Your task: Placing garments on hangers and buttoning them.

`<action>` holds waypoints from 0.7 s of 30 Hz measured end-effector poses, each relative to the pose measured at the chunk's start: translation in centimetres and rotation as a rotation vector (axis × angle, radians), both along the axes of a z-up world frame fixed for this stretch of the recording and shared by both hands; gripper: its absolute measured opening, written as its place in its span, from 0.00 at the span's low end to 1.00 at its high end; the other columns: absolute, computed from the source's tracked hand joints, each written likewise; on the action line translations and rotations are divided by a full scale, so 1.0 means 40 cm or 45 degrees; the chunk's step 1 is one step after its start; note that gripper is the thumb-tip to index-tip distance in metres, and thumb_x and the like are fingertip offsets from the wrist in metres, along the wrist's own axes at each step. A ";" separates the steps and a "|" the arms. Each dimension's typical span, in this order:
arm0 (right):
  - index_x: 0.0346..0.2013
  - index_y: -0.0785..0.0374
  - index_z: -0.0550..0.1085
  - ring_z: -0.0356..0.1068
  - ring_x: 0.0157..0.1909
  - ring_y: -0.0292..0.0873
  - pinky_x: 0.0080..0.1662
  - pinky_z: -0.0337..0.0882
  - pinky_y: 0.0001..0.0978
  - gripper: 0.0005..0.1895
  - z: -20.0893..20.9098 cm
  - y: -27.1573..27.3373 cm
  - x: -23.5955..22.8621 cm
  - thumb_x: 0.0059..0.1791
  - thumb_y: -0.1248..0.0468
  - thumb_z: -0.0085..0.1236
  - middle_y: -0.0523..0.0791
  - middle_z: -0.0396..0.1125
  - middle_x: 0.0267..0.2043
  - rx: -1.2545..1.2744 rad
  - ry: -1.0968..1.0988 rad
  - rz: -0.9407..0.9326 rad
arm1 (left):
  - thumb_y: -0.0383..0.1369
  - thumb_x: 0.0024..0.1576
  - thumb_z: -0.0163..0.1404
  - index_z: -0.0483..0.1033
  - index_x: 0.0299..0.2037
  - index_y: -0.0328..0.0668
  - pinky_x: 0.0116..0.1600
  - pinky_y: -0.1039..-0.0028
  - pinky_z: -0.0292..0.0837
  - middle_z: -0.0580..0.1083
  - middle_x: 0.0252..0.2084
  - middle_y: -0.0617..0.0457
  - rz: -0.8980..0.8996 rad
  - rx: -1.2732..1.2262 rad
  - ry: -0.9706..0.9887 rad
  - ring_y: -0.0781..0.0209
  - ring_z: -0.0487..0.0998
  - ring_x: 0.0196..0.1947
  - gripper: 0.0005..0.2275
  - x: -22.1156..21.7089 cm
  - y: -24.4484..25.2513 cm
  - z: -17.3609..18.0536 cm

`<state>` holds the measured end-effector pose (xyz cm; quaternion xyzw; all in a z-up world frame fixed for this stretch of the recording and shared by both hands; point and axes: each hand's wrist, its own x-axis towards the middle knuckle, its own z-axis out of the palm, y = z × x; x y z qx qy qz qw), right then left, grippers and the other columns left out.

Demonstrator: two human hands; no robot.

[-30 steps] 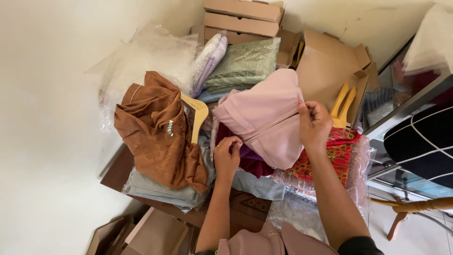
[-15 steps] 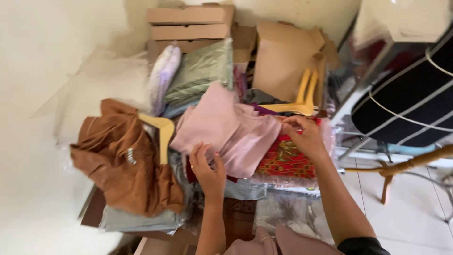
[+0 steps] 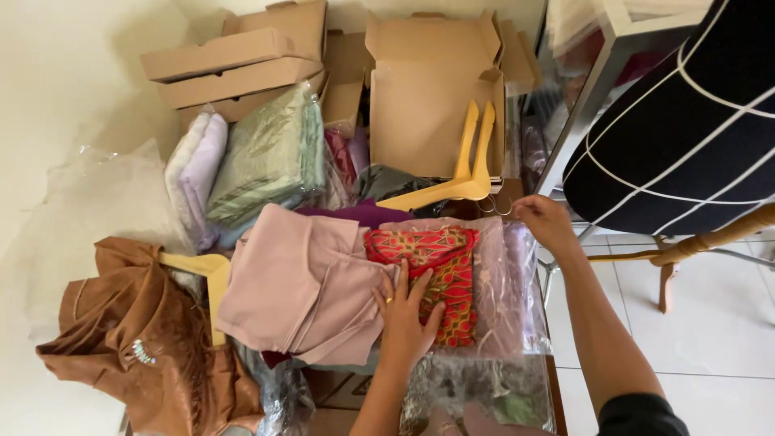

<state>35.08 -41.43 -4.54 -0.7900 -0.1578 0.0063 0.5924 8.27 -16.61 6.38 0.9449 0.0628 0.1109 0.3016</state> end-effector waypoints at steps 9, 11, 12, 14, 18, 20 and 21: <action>0.49 0.56 0.79 0.77 0.48 0.54 0.52 0.74 0.45 0.24 -0.208 0.183 0.227 0.41 0.53 0.70 0.52 0.76 0.45 -0.917 0.350 0.252 | 0.39 0.54 0.60 0.73 0.64 0.51 0.72 0.35 0.31 0.52 0.78 0.43 0.051 -0.063 0.084 0.23 0.44 0.75 0.25 0.013 0.005 -0.006; 0.49 0.52 0.79 0.74 0.52 0.54 0.53 0.71 0.48 0.21 -0.213 0.206 0.224 0.42 0.54 0.68 0.51 0.76 0.48 -1.074 0.360 0.191 | 0.39 0.54 0.60 0.72 0.64 0.50 0.72 0.35 0.29 0.52 0.77 0.42 0.058 -0.069 0.085 0.23 0.44 0.75 0.26 0.010 0.006 -0.020; 0.49 0.52 0.79 0.74 0.52 0.54 0.53 0.71 0.48 0.21 -0.229 0.203 0.223 0.42 0.54 0.68 0.51 0.76 0.48 -1.074 0.367 0.191 | 0.39 0.54 0.60 0.72 0.64 0.50 0.72 0.35 0.29 0.52 0.77 0.42 0.055 -0.070 0.091 0.23 0.44 0.75 0.26 0.014 0.005 -0.017; 0.48 0.45 0.82 0.74 0.51 0.57 0.53 0.71 0.53 0.13 -0.257 0.199 0.217 0.51 0.57 0.55 0.50 0.76 0.47 -0.881 0.324 -0.039 | 0.39 0.54 0.60 0.72 0.64 0.50 0.73 0.36 0.29 0.52 0.78 0.43 0.052 -0.101 0.075 0.24 0.44 0.76 0.25 0.015 0.004 -0.008; 0.43 0.52 0.81 0.75 0.47 0.56 0.50 0.66 0.59 0.11 -0.212 0.163 0.203 0.48 0.58 0.57 0.49 0.76 0.44 -0.864 0.114 -0.205 | 0.39 0.55 0.59 0.72 0.65 0.49 0.73 0.36 0.28 0.52 0.78 0.43 0.036 -0.105 0.072 0.24 0.43 0.76 0.25 0.011 0.012 -0.020; 0.45 0.54 0.78 0.78 0.45 0.55 0.51 0.76 0.46 0.11 -0.211 0.145 0.210 0.56 0.57 0.48 0.50 0.76 0.40 -0.438 0.040 -0.254 | 0.39 0.55 0.59 0.72 0.65 0.50 0.73 0.37 0.28 0.52 0.78 0.43 0.023 -0.080 0.027 0.24 0.43 0.76 0.26 0.006 0.016 -0.032; 0.45 0.54 0.78 0.78 0.45 0.55 0.51 0.76 0.46 0.11 -0.178 0.145 0.207 0.56 0.57 0.48 0.50 0.76 0.40 -0.440 0.025 -0.257 | 0.39 0.55 0.59 0.72 0.65 0.50 0.73 0.37 0.28 0.52 0.78 0.43 0.023 -0.083 0.013 0.24 0.43 0.76 0.26 0.005 0.015 -0.032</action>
